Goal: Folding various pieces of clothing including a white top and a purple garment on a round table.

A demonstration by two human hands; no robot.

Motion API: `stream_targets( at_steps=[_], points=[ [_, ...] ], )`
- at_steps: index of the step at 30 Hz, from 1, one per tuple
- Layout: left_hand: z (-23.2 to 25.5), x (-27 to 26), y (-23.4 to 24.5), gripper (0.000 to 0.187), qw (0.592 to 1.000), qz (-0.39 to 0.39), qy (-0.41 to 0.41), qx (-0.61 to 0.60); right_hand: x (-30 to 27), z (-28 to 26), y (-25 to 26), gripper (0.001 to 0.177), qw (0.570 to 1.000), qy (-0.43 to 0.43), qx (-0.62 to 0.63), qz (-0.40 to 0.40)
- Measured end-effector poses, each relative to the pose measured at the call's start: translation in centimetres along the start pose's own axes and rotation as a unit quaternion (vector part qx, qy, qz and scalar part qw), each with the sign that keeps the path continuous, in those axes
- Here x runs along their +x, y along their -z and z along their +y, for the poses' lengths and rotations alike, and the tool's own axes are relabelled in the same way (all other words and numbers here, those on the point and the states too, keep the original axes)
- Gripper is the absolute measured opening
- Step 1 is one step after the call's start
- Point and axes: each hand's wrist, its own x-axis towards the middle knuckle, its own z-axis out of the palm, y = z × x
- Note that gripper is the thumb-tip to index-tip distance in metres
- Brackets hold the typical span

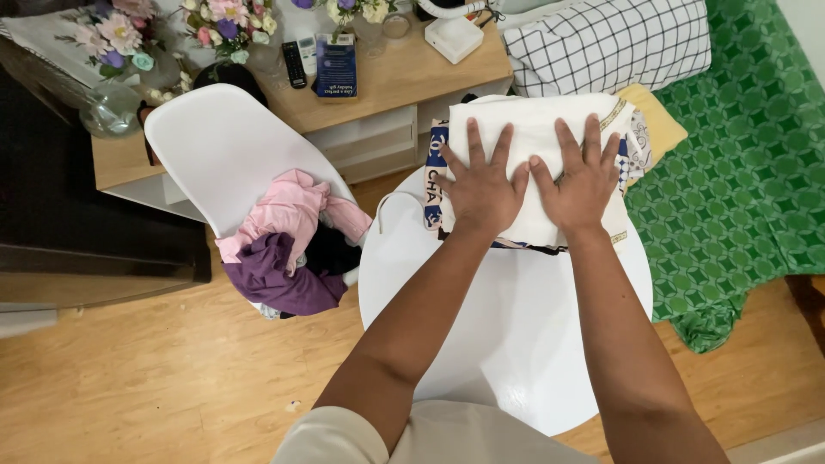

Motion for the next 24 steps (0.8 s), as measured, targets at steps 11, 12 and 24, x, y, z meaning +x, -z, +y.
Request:
stream_targets(
  at_steps=[11,12,24],
  points=[
    [-0.7,-0.2,-0.6,0.071,0.999,0.031,-0.02,-0.019,-0.3,-0.4,0.3,0.075,1.0,-0.022,-0.01,-0.01],
    [-0.7,-0.2,-0.7,0.071,0.999,0.03,-0.022,-0.019,-0.3,-0.8,0.8,0.075,1.0,-0.023,-0.01,-0.009],
    [0.1,-2.0,-1.2,0.064,0.992,0.101,-0.055,-0.045,-2.5,-4.1,3.2,0.061,0.999,-0.029,-0.021,0.02]
  ],
)
